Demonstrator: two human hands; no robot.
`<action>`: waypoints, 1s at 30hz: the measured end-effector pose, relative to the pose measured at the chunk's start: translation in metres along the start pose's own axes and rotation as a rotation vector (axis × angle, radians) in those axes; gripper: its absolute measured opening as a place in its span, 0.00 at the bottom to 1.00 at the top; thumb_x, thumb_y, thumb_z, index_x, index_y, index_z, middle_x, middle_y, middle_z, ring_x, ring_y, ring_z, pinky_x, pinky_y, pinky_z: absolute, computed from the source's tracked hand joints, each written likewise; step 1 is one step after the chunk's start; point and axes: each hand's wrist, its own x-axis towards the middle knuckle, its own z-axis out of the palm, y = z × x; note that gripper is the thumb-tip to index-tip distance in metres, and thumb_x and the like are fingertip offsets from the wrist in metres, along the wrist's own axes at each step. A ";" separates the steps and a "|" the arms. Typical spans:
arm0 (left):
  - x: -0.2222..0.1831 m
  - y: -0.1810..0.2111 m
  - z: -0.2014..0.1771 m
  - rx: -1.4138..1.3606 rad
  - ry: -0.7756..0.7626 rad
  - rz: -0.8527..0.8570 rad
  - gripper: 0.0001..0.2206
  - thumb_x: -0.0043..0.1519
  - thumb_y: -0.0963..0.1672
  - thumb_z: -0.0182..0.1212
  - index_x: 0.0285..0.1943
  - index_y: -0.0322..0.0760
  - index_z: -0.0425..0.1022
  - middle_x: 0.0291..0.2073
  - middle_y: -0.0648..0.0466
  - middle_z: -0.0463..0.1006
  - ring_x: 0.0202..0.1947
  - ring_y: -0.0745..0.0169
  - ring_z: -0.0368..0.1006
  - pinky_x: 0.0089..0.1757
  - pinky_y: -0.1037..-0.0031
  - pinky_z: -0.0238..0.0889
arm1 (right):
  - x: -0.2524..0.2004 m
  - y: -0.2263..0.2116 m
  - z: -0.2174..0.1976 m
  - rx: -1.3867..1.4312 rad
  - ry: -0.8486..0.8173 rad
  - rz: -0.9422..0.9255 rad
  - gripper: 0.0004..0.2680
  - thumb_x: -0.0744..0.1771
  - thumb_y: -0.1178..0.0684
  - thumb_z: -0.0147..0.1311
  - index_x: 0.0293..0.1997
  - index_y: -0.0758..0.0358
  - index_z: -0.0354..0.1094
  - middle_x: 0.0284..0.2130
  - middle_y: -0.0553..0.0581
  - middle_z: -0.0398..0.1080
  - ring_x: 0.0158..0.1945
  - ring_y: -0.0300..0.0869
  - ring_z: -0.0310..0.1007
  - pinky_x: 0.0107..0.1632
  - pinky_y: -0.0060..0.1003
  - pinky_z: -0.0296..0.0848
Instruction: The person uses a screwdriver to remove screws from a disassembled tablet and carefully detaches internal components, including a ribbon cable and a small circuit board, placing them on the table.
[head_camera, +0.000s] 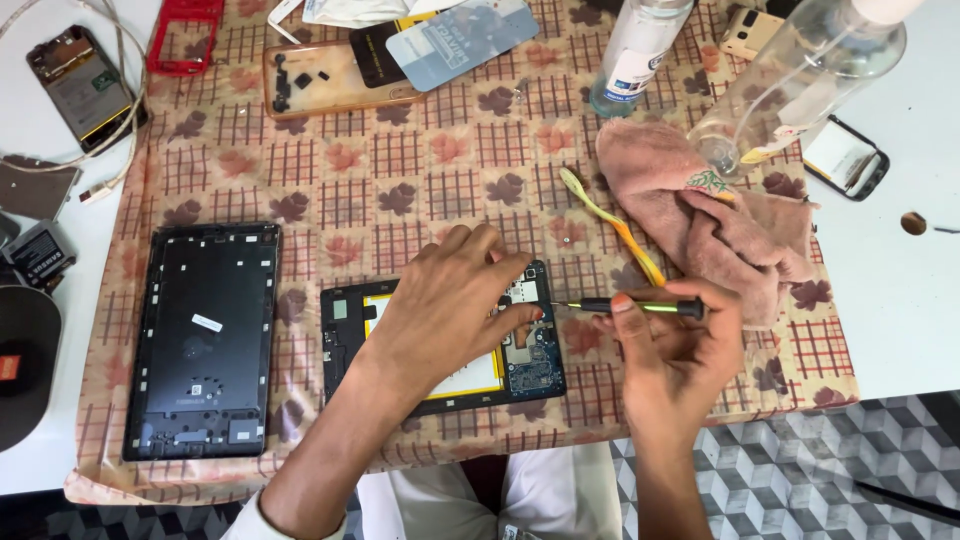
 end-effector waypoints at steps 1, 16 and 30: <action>0.000 0.000 0.000 -0.007 0.008 0.016 0.20 0.53 0.49 0.72 0.49 0.33 0.79 0.40 0.47 0.76 0.43 0.46 0.73 0.43 0.58 0.68 | 0.001 0.000 0.000 0.005 -0.012 0.016 0.12 0.69 0.68 0.60 0.54 0.68 0.59 0.40 0.62 0.74 0.41 0.40 0.78 0.46 0.35 0.84; -0.019 -0.024 -0.015 -0.314 0.070 -0.086 0.10 0.66 0.43 0.60 0.49 0.31 0.81 0.43 0.47 0.84 0.43 0.54 0.81 0.47 0.65 0.74 | 0.004 0.004 -0.004 0.191 -0.012 0.100 0.12 0.69 0.67 0.59 0.55 0.66 0.58 0.44 0.65 0.75 0.44 0.47 0.80 0.48 0.44 0.86; -0.050 -0.014 0.015 -0.210 0.227 -0.070 0.11 0.58 0.41 0.68 0.48 0.31 0.80 0.49 0.46 0.82 0.49 0.49 0.79 0.51 0.65 0.72 | -0.005 0.012 -0.011 -0.069 -0.131 0.073 0.13 0.68 0.68 0.61 0.51 0.69 0.57 0.39 0.66 0.76 0.39 0.45 0.81 0.42 0.37 0.81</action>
